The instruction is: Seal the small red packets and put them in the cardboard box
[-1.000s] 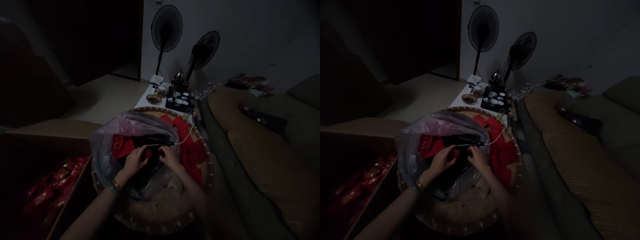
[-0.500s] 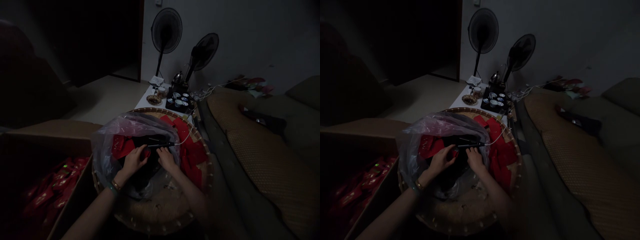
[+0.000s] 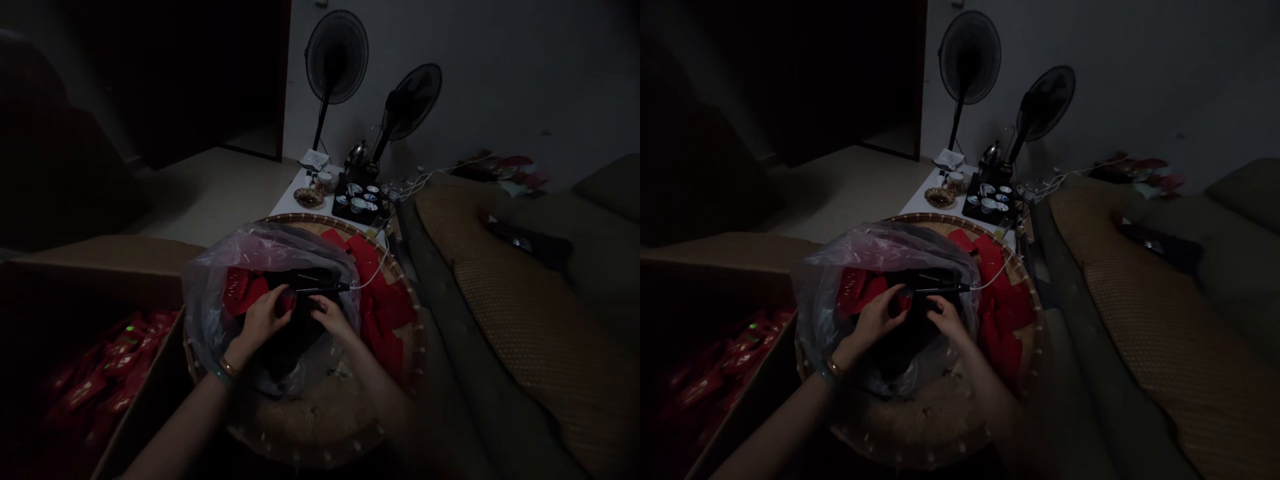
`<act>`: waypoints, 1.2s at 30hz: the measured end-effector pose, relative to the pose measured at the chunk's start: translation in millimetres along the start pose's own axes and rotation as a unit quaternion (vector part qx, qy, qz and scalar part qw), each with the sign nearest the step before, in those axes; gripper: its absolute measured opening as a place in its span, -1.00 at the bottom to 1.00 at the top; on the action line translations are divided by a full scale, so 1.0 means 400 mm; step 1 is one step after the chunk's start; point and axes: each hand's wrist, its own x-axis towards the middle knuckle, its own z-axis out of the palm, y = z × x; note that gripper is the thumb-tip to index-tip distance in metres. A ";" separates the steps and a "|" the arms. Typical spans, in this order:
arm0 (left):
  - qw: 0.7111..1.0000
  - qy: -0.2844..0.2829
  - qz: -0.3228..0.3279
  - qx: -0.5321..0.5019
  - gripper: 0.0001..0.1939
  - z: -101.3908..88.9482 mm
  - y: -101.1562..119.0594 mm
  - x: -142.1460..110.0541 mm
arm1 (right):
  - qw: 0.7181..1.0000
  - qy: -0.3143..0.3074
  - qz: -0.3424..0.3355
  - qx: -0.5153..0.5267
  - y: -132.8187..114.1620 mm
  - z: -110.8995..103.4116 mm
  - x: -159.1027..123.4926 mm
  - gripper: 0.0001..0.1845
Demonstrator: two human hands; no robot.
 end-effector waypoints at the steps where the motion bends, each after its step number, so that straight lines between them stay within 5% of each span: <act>1: 1.000 0.000 0.002 -0.001 -0.42 0.000 0.000 0.000 | 0.998 -0.005 0.030 0.046 0.001 -0.003 -0.003 -0.64; 9: 1.000 0.007 0.014 -0.007 -0.41 0.004 0.001 -0.001 | 0.917 -0.075 0.170 0.353 -0.020 -0.002 -0.034 -0.55; 19: 1.000 -0.004 0.019 -0.016 -0.41 0.003 0.002 -0.002 | 0.922 -0.052 0.189 0.334 -0.038 -0.004 -0.040 -0.64; 23: 1.000 -0.010 0.019 -0.016 -0.42 0.000 0.002 -0.001 | 0.889 -0.021 0.235 0.392 -0.046 -0.011 -0.038 -0.85; 26: 1.000 -0.011 0.012 -0.011 -0.43 -0.002 0.005 -0.001 | 0.870 -0.011 0.255 0.421 -0.053 -0.009 -0.039 -0.77; 36: 0.999 -0.026 0.029 -0.004 -0.42 0.001 0.004 -0.005 | 0.900 -0.012 0.223 0.374 -0.071 -0.019 -0.040 -0.87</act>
